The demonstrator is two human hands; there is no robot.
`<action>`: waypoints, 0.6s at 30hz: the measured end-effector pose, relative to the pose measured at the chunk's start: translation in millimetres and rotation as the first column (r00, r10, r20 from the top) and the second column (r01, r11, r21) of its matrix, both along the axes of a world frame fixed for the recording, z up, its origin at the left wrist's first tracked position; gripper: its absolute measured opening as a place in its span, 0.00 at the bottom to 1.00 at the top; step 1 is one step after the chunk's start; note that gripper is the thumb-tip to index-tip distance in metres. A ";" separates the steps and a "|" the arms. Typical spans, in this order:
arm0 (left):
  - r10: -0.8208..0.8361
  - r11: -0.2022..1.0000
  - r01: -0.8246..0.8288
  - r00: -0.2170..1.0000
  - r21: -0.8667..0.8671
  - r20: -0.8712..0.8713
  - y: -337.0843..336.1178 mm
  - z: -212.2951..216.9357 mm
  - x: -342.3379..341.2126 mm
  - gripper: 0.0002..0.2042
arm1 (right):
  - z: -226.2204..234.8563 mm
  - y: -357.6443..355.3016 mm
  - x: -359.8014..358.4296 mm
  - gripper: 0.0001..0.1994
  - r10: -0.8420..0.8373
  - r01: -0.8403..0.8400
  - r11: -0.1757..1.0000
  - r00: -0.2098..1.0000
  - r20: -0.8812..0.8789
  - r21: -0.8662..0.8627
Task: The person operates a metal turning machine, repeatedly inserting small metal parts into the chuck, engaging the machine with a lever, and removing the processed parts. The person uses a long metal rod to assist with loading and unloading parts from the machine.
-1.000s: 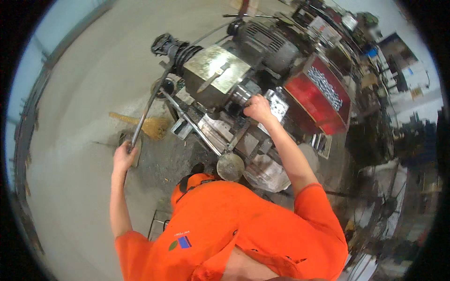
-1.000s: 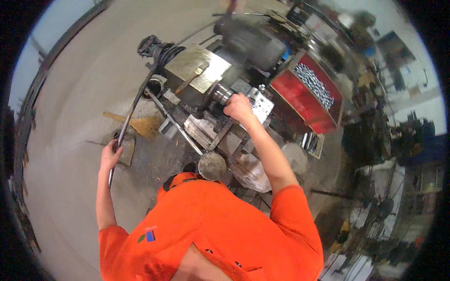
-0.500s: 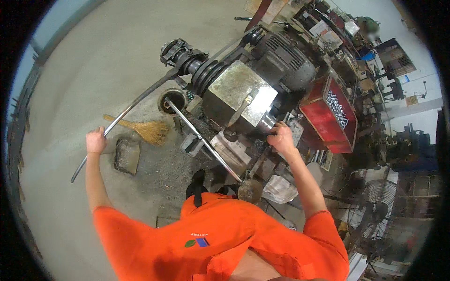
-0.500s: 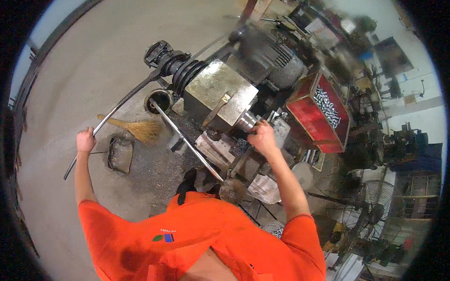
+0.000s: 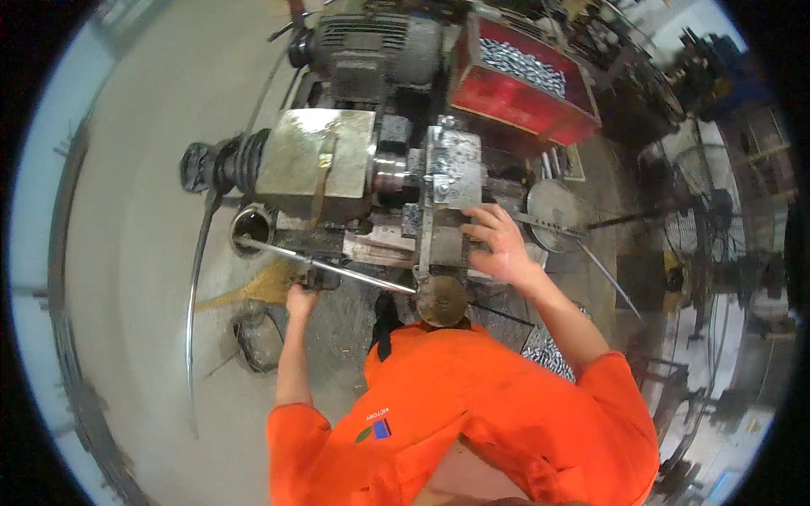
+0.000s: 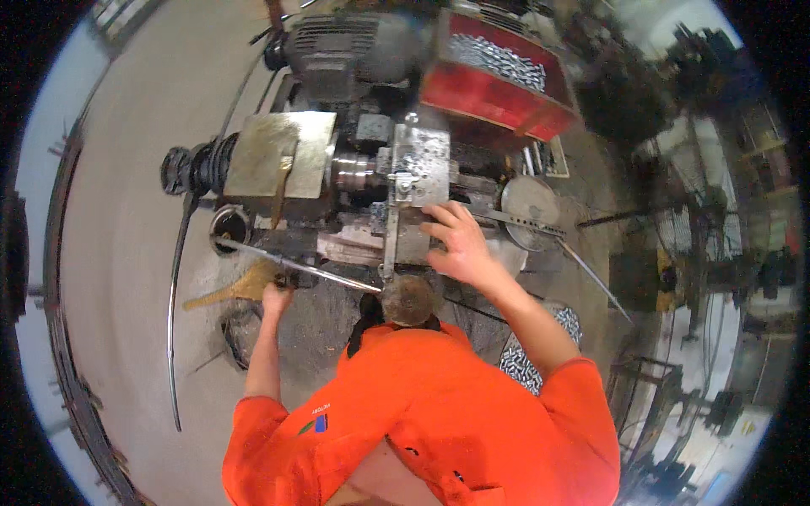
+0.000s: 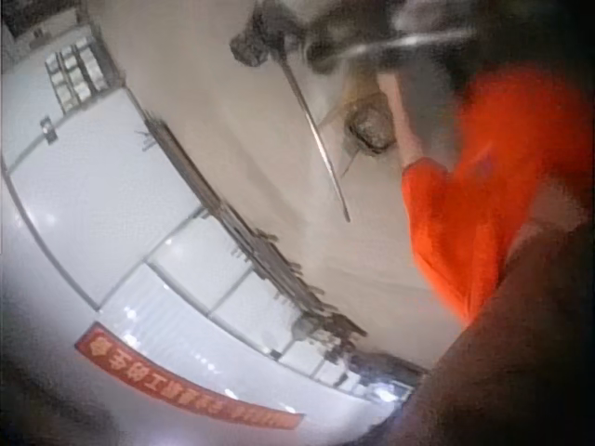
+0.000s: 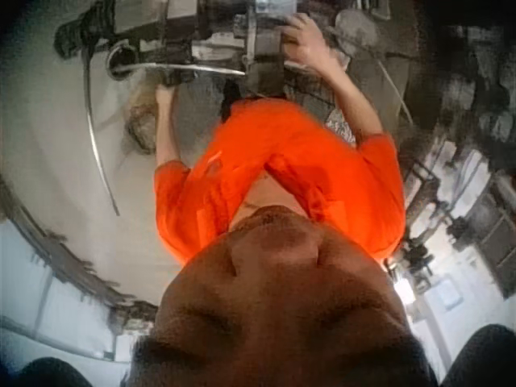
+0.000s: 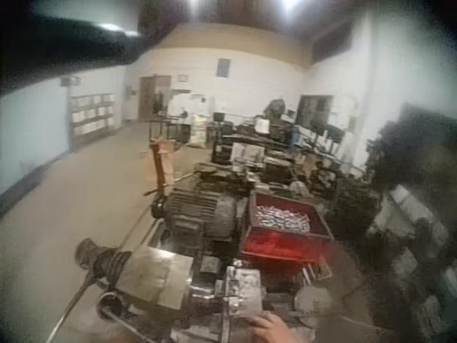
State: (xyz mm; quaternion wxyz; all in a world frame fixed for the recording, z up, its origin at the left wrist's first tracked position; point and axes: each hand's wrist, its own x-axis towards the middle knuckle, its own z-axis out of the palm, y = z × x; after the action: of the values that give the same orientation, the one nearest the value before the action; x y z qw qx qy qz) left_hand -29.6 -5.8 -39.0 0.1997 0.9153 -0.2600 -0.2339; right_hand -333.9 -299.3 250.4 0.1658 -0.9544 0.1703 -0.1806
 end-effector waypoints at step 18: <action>-0.202 0.968 0.185 0.975 0.169 0.091 -14.3 72.7 30.6 0.19 | -123.3 -130.2 -397.9 0.29 -0.790 0.823 0.503 0.314 -0.527 -0.263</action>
State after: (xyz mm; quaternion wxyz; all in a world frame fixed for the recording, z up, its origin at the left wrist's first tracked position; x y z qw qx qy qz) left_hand 1.0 -20.1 33.6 0.0879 0.9098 -0.3391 -0.2227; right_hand -731.8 -429.5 127.1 0.0180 -0.7396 0.6692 0.0702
